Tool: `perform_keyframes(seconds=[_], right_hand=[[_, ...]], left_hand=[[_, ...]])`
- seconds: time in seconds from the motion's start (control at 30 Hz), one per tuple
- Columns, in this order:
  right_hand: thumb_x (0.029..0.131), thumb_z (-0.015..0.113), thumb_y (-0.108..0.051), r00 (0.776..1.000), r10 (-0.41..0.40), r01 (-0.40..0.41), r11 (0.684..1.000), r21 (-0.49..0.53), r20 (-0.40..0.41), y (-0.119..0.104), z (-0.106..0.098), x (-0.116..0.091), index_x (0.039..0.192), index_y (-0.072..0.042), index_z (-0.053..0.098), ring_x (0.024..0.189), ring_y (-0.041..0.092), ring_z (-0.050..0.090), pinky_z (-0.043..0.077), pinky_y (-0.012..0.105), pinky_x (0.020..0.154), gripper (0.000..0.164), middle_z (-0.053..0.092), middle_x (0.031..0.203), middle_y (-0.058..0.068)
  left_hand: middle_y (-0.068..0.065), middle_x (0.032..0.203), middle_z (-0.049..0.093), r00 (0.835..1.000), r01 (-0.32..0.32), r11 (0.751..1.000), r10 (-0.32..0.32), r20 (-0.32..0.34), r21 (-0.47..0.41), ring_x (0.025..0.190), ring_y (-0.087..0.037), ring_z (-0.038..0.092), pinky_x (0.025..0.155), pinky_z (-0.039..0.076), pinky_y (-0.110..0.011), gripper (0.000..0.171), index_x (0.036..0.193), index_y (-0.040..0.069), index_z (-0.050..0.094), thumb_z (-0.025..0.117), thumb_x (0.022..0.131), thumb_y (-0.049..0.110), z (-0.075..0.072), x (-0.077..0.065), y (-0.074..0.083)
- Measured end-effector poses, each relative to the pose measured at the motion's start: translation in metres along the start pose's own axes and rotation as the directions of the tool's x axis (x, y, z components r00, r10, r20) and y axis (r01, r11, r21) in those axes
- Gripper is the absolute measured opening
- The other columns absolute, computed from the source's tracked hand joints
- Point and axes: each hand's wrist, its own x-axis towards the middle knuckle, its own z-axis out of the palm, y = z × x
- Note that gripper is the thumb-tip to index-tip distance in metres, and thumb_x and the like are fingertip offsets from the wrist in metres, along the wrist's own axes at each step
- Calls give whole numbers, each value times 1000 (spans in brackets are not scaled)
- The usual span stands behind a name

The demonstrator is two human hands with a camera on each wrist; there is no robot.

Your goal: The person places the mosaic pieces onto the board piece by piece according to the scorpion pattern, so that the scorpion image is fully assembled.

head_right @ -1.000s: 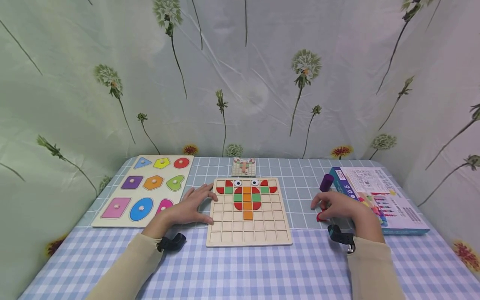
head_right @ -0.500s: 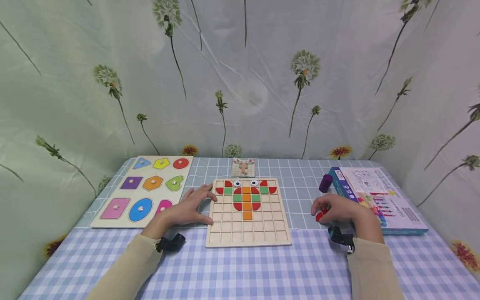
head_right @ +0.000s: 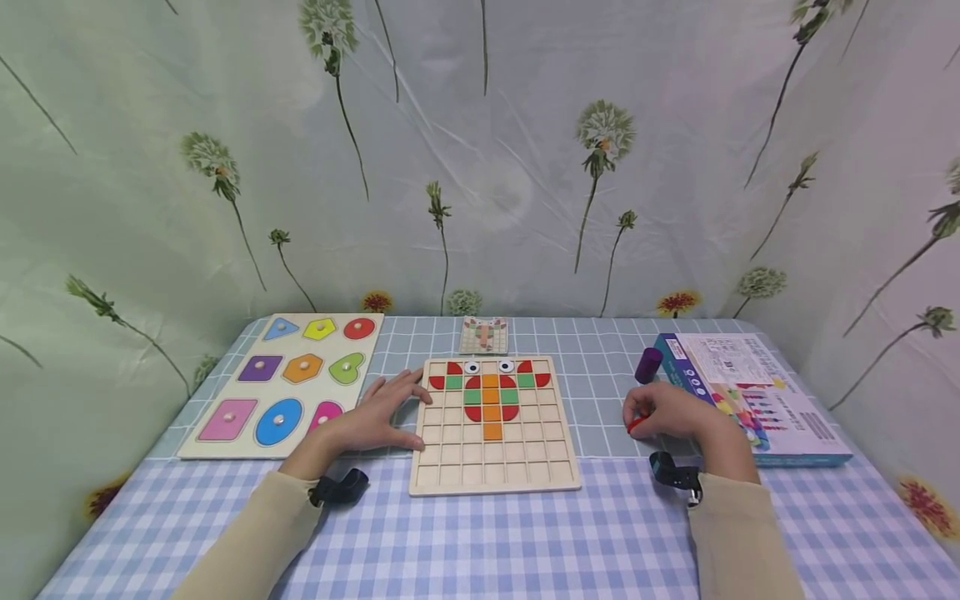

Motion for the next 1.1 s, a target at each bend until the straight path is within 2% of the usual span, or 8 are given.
perform_keyframes(seconds=[0.2,0.33,0.5,0.67,0.8,0.97,1.1], right_hand=[[87,76,-13,999,-24,24,1000,-1,-25,-2,-1,1,92,-11,69,80,16,51,41,24,66,10,59,82,1],[89,75,-18,996,-33,34,999,12,-85,-9,0,4,95,-11,72,74,14,53,45,23,62,10,63,83,0],[90,75,-21,987,-47,52,998,29,-151,-21,2,10,96,-12,68,67,14,54,47,25,55,13,64,86,2],[90,74,-21,981,-66,70,997,15,-183,-35,9,18,97,-13,70,75,16,58,50,24,61,11,67,90,2],[93,70,-18,971,-91,92,996,-9,-222,-44,13,24,107,-13,74,75,17,60,51,24,64,15,69,93,3],[97,62,-12,968,-122,124,992,-4,-218,-54,20,31,119,-10,72,74,18,58,52,24,64,24,68,94,5],[95,66,-10,968,-123,126,992,1,-218,-64,28,37,115,-9,66,80,17,58,54,23,70,21,66,92,4]], left_hand=[[-6,169,17,1000,-1,1000,1,1,0,158,-33,8,124,-4,-63,59,121,30,56,85,74,49,1,0,-1],[-7,169,17,1000,-4,1000,4,4,-2,158,-33,8,124,-4,-63,59,121,30,55,84,75,50,2,2,-1],[-7,169,17,1000,-3,1000,3,1,-8,158,-32,8,124,-5,-63,58,121,30,54,84,75,49,1,2,-1],[-7,169,17,1000,1,1000,-1,1,-5,158,-32,8,124,-4,-63,58,121,30,54,84,75,49,1,1,-2],[-7,169,17,1000,-5,1000,5,-5,-9,158,-33,8,124,-4,-63,58,121,30,54,84,75,49,1,2,-1],[-7,169,17,1000,-9,1000,9,-4,-10,158,-33,9,124,-3,-63,57,120,29,55,84,75,48,1,1,0],[-7,169,17,1000,-5,1000,5,-4,-12,158,-33,8,124,-4,-63,58,121,30,55,84,75,49,0,1,-1]])
